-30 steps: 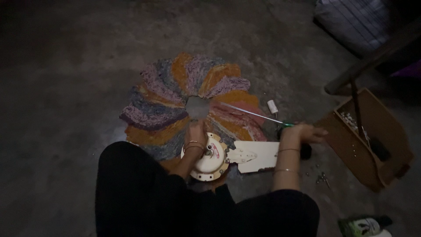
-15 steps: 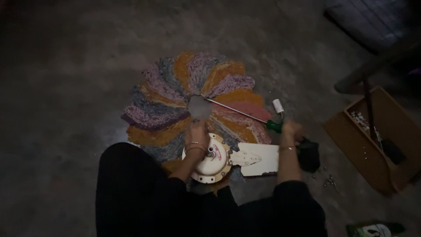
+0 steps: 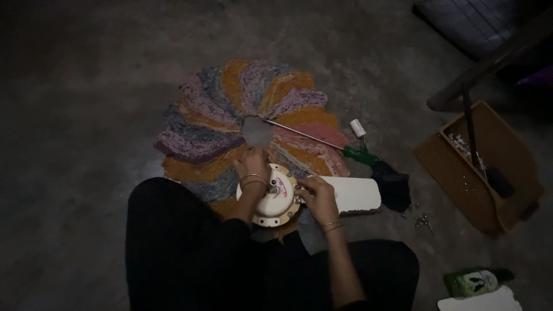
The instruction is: The person sits on the floor servicing a ceiling fan motor assembly. They hold the fan hub steady and use a screwdriver to unscrew and detach the fan blades one at a time, setting the removed blades aside on the floor next to a cardboard box.
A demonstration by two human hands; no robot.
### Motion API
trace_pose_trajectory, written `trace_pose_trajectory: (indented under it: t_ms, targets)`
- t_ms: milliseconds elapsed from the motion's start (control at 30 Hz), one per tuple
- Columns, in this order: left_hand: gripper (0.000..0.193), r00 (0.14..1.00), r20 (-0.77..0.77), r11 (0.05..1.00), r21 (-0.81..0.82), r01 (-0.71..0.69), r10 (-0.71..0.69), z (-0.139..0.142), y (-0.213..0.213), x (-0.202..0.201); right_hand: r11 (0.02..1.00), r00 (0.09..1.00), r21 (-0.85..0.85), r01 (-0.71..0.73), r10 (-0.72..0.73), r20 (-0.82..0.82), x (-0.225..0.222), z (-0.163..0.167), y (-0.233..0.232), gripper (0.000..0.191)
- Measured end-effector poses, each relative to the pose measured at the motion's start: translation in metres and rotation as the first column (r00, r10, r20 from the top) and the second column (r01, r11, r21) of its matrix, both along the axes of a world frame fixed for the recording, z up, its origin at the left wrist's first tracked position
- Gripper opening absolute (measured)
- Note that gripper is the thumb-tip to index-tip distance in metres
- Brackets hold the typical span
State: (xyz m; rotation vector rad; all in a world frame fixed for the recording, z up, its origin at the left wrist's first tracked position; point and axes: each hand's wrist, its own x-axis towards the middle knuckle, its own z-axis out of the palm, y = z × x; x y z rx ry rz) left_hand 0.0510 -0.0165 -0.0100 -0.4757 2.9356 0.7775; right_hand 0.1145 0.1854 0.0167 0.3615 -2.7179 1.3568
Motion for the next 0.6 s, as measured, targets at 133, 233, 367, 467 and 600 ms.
trace_pose_trajectory:
  t_ms: [133, 233, 367, 467, 600]
  targets:
    - [0.004, 1.0, -0.02, 0.999, -0.029, 0.018, -0.018, 0.007, 0.0, 0.0, 0.998, 0.987, 0.016, 0.063, -0.06, -0.149, 0.002, -0.018, -0.006, 0.017]
    - [0.007, 0.997, -0.072, 1.0, -0.003, 0.005, -0.006, 0.007, 0.0, 0.001, 0.995, 0.99, 0.06, 0.078, -0.07, -0.126, 0.001, -0.025, -0.009, 0.009]
    - [0.012, 0.998, -0.067, 1.0, -0.002, 0.0, 0.0, 0.006, 0.0, 0.001, 0.977, 0.954, 0.184, 0.104, -0.045, -0.298, 0.004, -0.028, -0.019, 0.007]
    - [0.011, 0.998, -0.056, 1.0, 0.013, 0.005, -0.004, 0.007, -0.001, 0.001, 0.98, 0.953, 0.142, 0.138, -0.092, -0.289, 0.007, -0.034, -0.022, 0.009]
    - [0.014, 0.999, -0.049, 1.0, 0.012, -0.017, 0.017, 0.007, 0.0, 0.002, 0.908, 0.954, -0.297, 0.297, -0.295, 0.053, -0.005, -0.054, -0.011, 0.009]
